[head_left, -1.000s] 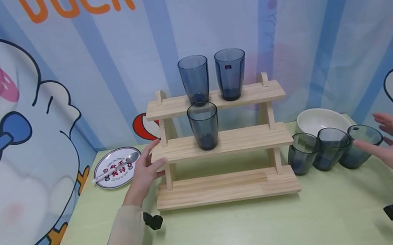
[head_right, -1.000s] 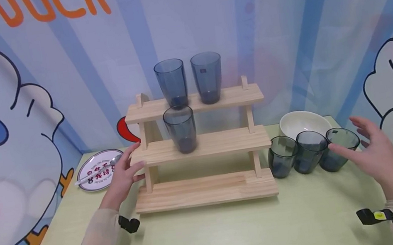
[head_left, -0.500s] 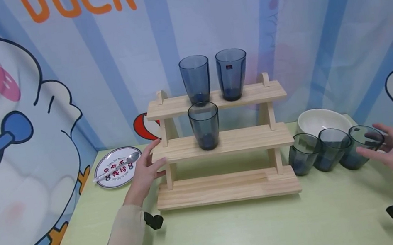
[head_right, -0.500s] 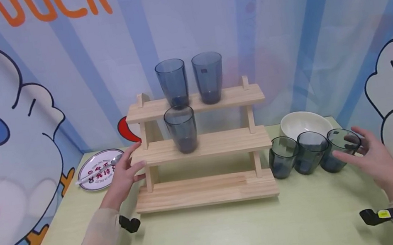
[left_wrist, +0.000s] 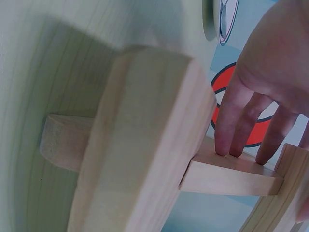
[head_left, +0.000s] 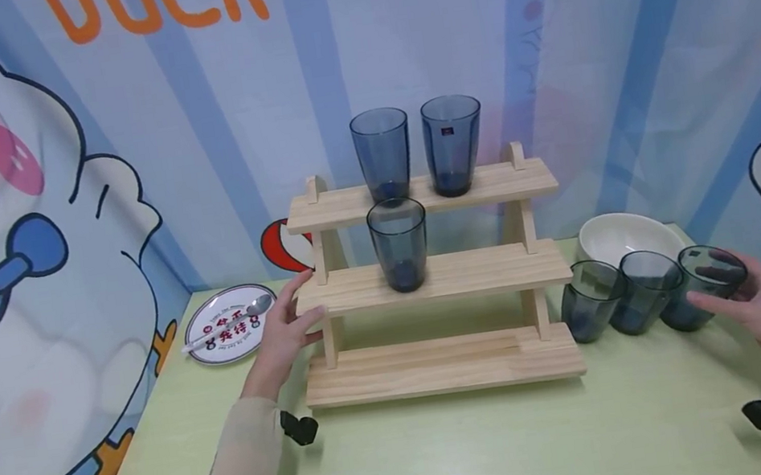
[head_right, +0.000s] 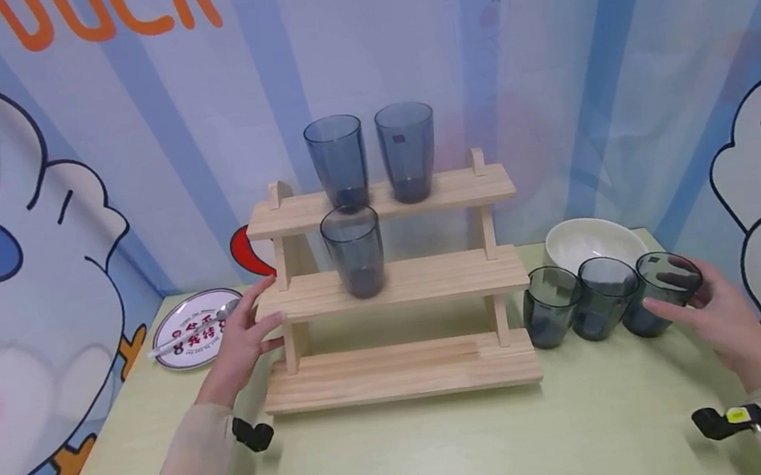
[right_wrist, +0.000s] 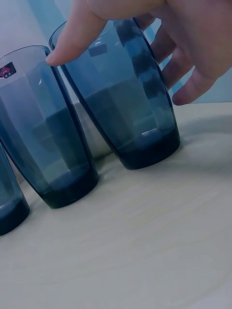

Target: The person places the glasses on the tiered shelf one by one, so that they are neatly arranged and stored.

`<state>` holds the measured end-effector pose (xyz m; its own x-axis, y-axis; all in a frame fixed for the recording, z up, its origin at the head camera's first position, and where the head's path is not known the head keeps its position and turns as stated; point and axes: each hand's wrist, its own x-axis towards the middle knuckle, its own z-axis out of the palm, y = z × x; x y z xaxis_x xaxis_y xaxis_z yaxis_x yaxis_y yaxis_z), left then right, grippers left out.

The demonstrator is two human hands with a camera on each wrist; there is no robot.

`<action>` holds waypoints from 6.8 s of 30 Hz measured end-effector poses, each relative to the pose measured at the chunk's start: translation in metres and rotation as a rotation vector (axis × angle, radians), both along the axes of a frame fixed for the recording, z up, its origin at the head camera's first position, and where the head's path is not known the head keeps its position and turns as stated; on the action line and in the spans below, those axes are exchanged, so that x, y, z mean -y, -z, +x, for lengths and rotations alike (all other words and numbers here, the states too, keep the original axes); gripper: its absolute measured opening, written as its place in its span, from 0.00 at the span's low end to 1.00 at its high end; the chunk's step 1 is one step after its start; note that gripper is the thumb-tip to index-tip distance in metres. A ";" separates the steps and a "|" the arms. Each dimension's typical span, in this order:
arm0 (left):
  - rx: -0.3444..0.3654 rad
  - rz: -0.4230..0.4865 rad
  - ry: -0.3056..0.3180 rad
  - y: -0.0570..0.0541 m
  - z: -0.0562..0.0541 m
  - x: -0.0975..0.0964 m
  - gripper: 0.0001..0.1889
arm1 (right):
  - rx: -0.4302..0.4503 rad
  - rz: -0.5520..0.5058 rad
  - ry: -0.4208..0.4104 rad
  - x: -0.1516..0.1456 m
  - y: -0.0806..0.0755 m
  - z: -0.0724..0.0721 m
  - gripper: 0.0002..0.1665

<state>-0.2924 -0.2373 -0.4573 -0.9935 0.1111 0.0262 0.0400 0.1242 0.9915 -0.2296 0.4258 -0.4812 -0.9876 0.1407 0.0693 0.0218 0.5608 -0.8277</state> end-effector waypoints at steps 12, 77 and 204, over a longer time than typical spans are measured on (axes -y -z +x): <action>0.001 0.004 -0.004 0.001 -0.001 0.000 0.34 | -0.035 -0.070 0.099 0.004 0.007 0.003 0.51; 0.012 -0.001 -0.005 -0.003 -0.001 0.002 0.35 | -0.408 -0.128 0.023 0.081 -0.115 0.033 0.43; -0.003 0.010 0.006 -0.002 0.000 -0.001 0.36 | -0.152 -0.197 -0.362 0.225 -0.120 -0.044 0.51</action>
<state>-0.2925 -0.2367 -0.4551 -0.9927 0.1171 0.0299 0.0434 0.1141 0.9925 -0.2738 0.2006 -0.3611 -0.9565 -0.1872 0.2239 -0.2770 0.3407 -0.8984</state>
